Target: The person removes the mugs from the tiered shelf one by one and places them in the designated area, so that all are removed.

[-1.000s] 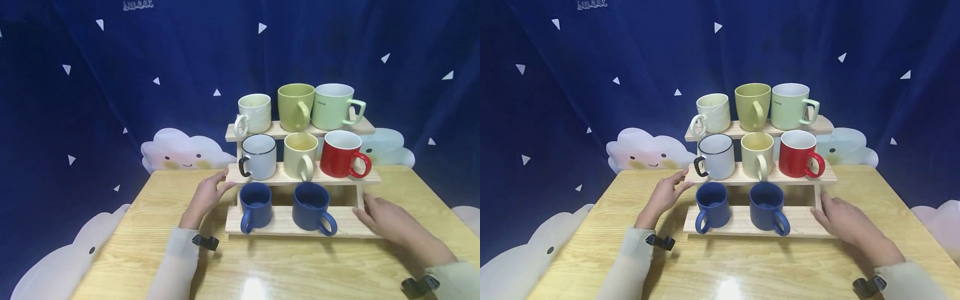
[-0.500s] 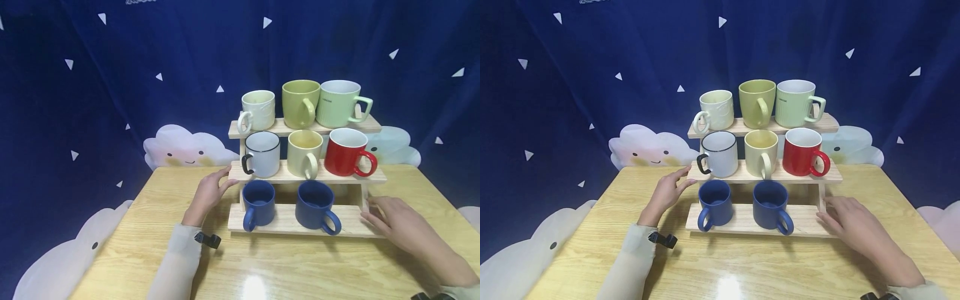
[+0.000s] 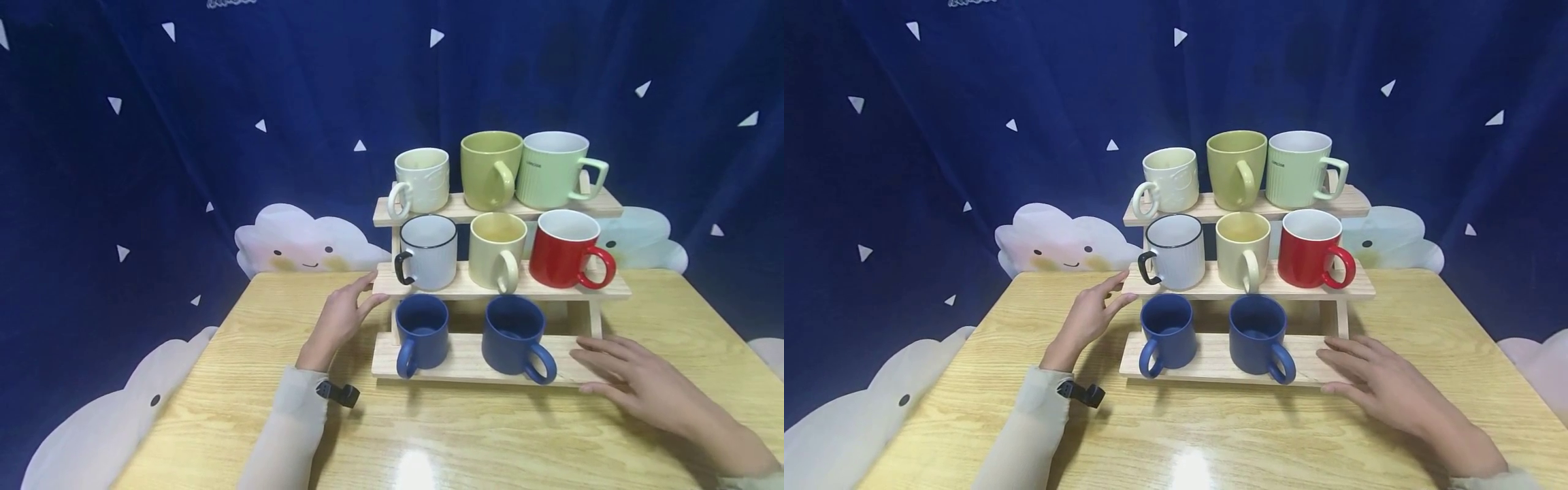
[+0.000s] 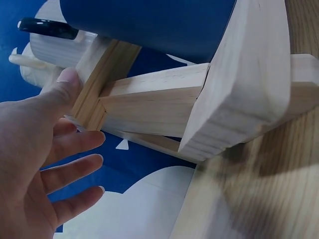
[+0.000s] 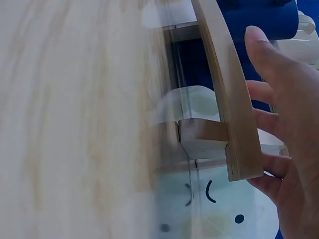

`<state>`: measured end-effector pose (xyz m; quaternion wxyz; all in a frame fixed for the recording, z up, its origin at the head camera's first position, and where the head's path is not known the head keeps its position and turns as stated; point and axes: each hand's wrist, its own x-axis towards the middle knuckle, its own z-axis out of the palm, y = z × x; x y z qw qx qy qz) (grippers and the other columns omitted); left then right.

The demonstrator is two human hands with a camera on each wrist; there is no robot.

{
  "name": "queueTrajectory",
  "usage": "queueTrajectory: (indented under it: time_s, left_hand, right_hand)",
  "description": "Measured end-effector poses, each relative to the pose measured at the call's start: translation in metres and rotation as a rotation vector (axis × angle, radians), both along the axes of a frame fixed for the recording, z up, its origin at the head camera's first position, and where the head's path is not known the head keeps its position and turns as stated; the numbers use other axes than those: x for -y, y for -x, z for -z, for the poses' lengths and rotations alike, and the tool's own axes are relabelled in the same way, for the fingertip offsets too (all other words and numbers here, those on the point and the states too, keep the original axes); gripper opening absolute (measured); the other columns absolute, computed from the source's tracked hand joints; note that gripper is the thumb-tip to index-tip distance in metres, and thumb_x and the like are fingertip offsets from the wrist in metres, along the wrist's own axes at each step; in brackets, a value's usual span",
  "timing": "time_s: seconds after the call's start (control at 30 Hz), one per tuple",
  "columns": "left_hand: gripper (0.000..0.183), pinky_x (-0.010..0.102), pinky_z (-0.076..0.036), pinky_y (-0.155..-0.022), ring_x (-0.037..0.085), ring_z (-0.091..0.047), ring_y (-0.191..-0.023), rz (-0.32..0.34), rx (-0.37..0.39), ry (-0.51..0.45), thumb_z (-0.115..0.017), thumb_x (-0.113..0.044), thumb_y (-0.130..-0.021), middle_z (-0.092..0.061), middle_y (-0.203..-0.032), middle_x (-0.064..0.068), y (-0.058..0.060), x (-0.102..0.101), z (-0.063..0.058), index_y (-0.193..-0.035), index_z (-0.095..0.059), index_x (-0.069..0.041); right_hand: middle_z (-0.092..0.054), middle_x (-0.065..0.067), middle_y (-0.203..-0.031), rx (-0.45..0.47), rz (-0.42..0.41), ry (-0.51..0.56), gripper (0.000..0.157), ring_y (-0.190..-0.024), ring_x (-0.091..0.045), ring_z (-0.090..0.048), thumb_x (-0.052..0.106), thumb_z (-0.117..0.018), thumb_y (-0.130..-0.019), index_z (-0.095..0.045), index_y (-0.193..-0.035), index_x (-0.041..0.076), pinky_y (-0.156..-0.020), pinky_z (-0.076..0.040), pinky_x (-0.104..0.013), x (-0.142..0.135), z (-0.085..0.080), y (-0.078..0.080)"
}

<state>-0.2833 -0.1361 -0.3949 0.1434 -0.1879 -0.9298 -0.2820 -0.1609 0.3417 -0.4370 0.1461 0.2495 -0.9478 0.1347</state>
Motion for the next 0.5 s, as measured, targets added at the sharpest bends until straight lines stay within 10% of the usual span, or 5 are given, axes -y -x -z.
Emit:
queueTrajectory:
  time_s: [0.5]
  left_hand:
    - [0.048,0.049,-0.045,-0.098,0.032,-0.058,-0.112,0.029,-0.057,0.003,-0.058,-0.041,-0.098,-0.068,-0.108,0.009,0.0,-0.002,-0.013,-0.134,-0.06,-0.01]
  right_hand:
    - [-0.061,-0.004,-0.132,-0.037,0.013,-0.017,0.056,-0.121,-0.041,-0.05,0.046,-0.076,-0.082,-0.062,-0.133,0.026,-0.092,-0.043,-0.063,0.003,0.003,0.0]
